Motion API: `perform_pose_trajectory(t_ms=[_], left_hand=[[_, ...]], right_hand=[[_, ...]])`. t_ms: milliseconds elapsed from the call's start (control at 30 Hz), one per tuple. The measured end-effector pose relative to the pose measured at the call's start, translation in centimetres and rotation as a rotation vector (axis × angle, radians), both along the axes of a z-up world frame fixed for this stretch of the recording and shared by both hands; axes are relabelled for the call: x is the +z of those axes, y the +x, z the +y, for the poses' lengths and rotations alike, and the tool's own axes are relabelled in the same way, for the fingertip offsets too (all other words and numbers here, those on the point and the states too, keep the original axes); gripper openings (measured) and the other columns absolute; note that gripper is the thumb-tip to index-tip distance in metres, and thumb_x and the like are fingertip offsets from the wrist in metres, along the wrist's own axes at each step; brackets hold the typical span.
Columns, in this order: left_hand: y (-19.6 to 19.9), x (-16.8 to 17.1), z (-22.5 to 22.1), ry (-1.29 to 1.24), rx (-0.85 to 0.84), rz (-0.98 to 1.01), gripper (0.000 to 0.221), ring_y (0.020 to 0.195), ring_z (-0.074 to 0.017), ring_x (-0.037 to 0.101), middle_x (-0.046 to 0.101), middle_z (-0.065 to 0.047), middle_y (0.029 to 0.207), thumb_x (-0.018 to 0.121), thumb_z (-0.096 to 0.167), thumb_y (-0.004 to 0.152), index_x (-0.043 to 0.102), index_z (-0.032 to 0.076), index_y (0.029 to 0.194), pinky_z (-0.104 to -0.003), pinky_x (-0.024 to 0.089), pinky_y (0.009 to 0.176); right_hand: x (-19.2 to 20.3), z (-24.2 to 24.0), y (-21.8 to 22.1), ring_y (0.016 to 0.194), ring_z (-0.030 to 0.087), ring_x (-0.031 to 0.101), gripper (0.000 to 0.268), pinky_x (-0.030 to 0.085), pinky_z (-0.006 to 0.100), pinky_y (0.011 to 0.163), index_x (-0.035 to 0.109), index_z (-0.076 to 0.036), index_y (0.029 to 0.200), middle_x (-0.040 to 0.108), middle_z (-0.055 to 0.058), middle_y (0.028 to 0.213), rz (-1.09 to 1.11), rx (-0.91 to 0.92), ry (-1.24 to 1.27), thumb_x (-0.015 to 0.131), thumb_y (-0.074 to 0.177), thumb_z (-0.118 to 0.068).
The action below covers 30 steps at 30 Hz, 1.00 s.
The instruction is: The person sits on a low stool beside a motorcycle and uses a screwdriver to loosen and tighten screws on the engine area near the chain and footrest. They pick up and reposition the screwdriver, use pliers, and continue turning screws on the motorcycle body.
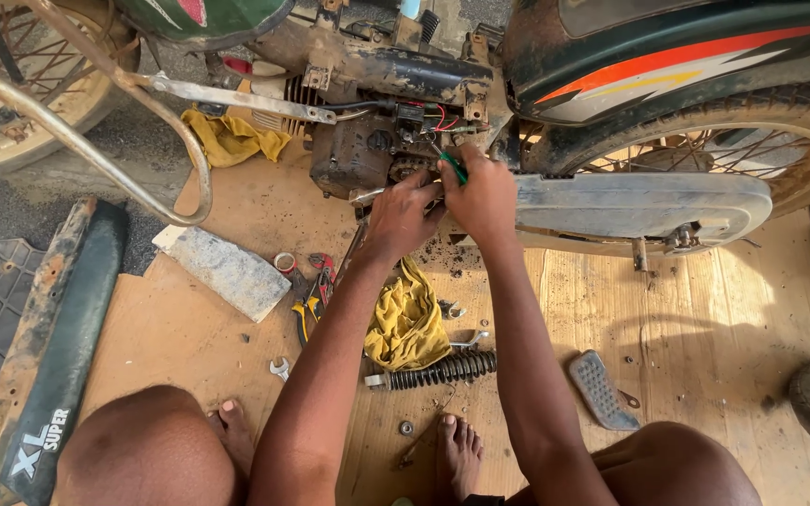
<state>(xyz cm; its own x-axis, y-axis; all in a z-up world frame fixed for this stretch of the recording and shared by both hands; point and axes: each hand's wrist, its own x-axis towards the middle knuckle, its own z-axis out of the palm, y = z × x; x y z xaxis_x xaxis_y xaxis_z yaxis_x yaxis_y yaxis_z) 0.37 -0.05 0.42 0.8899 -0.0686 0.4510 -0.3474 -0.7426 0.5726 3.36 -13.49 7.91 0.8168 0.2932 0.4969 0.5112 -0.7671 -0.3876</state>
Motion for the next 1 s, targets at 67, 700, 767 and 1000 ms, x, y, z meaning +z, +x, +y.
perform_pose_trajectory(t_ms=[67, 700, 767, 1000], left_hand=[[0.0, -0.1, -0.1, -0.013, -0.003, 0.030, 0.029, 0.075, -0.0237, 0.074, 0.068, -0.012, 0.117, 0.079, 0.018, 0.085, 0.075, 0.012, 0.114, -0.039, 0.062, 0.069], [1.4, -2.6, -0.2, -0.098, -0.022, -0.150, 0.021, 0.078, -0.0209, 0.075, 0.073, -0.008, 0.111, 0.078, 0.019, 0.086, 0.077, 0.010, 0.105, -0.038, 0.062, 0.070], [1.0, -2.2, -0.5, -0.075, 0.005, -0.205, 0.025, 0.077, -0.0234, 0.074, 0.069, -0.016, 0.116, 0.080, 0.023, 0.084, 0.078, 0.010, 0.106, -0.039, 0.062, 0.068], [1.2, -2.2, -0.3, -0.100, -0.016, -0.008, 0.021, 0.080, -0.0193, 0.074, 0.075, -0.007, 0.107, 0.076, 0.027, 0.097, 0.077, 0.014, 0.113, -0.035, 0.063, 0.067]], right_hand=[[-0.1, -0.3, 0.8, 0.060, 0.030, 0.073, 0.020, 0.055, 0.043, 0.054, 0.073, -0.006, 0.101, 0.074, 0.013, 0.074, 0.107, -0.009, 0.031, 0.072, 0.096, -0.026], [0.4, 1.6, -0.9, 0.059, 0.023, 0.073, 0.015, 0.056, 0.038, 0.055, 0.075, -0.006, 0.098, 0.077, 0.012, 0.077, -0.030, -0.106, 0.034, 0.076, 0.093, -0.020], [-0.5, 0.7, 0.0, 0.055, 0.023, 0.072, 0.019, 0.055, 0.038, 0.051, 0.073, -0.006, 0.103, 0.076, 0.012, 0.074, 0.040, -0.250, -0.075, 0.073, 0.099, -0.024], [-0.2, 0.6, -0.4, 0.050, 0.017, 0.067, 0.018, 0.051, 0.033, 0.042, 0.078, -0.010, 0.105, 0.076, 0.009, 0.077, 0.127, -0.129, 0.054, 0.073, 0.094, -0.024]])
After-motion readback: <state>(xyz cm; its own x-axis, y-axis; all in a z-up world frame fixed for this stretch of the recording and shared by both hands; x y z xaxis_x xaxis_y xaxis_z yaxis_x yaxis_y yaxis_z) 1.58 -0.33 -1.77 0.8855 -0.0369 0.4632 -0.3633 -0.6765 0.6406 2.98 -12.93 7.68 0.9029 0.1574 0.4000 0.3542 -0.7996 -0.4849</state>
